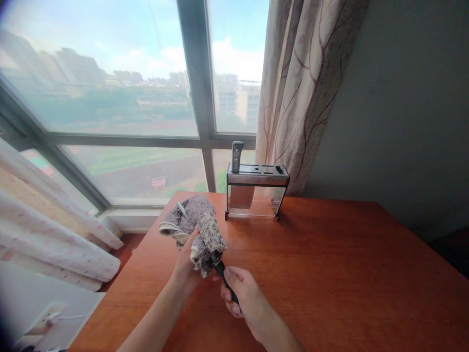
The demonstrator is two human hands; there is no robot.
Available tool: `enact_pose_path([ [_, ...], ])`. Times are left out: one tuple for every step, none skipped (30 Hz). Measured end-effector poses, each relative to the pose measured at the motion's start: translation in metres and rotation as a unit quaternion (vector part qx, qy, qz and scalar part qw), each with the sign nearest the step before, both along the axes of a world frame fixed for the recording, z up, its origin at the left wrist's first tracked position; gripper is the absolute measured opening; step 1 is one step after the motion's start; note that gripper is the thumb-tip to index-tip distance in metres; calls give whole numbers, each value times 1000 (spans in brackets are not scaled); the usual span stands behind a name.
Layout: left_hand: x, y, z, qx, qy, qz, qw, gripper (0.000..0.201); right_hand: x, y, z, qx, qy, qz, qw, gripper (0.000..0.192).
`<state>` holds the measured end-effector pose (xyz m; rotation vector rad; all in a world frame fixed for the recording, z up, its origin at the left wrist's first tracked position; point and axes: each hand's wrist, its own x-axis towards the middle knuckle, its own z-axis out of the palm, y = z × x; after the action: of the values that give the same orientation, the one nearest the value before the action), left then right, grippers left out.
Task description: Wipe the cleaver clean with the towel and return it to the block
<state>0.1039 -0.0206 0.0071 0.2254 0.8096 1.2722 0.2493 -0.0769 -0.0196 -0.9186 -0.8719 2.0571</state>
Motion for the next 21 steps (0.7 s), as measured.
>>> enact_pose_path([
  [-1, 1, 0, 13, -3, 15, 1000, 26, 3, -2, -2, 12, -27, -1, 1000, 47],
  [-2, 2, 0, 22, -7, 31, 999, 23, 7, -4, -4, 21, -54, -1, 998, 50],
  [-3, 3, 0, 25, -10, 46, 999, 21, 11, -6, -7, 30, -80, 1, 996, 52],
  [-4, 5, 1, 25, -14, 60, 998, 20, 15, -9, -8, 40, -103, 3, 994, 54],
  [-6, 6, 1, 24, -16, 73, 997, 18, 19, -11, -9, 51, -124, 6, 991, 56],
  [-8, 7, 3, 24, -16, 85, 996, 18, 24, -14, -10, 66, -145, 9, 987, 57],
  [-10, 8, 4, 23, -15, 97, 995, 17, 30, -17, -9, 88, -167, 11, 982, 57],
  [-12, 9, 5, 24, -14, 110, 994, 17, 36, -19, -8, 117, -192, 13, 974, 55],
  [-15, 10, 6, 26, -13, 123, 992, 16, 42, -21, -7, 154, -223, 11, 962, 52],
  [-16, 11, 6, 30, -12, 135, 990, 16, 48, -23, -6, 194, -259, 7, 946, 48],
  [-17, 12, 7, 33, -12, 144, 989, 16, 55, -25, -5, 234, -296, 0, 926, 45],
  [-17, 12, 6, 36, -12, 154, 987, 16, 61, -26, -5, 271, -331, -11, 904, 41],
  [-17, 13, 6, 37, -11, 162, 986, 16, 67, -26, -7, 304, -362, -24, 881, 38],
  [-15, 13, 5, 36, -9, 170, 985, 17, 72, -27, -10, 331, -389, -37, 859, 36],
  [-13, 13, 3, 33, -5, 178, 983, 18, 77, -27, -14, 356, -412, -51, 837, 34],
  [-11, 13, 2, 33, 2, 187, 982, 19, 80, -27, -18, 380, -430, -63, 817, 32],
  [-8, 13, 0, 35, 14, 197, 980, 21, 82, -27, -23, 401, -446, -74, 797, 31],
  [-6, 13, -1, 40, 27, 207, 977, 23, 84, -28, -27, 417, -458, -83, 780, 31],
  [-4, 13, -2, 48, 42, 216, 974, 25, 84, -29, -30, 430, -465, -90, 768, 31],
  [-2, 12, -3, 55, 53, 223, 972, 27, 83, -30, -32, 437, -466, -96, 764, 32],
  [-1, 11, -3, 59, 59, 224, 971, 28, 81, -31, -32, 436, -459, -99, 768, 32],
])
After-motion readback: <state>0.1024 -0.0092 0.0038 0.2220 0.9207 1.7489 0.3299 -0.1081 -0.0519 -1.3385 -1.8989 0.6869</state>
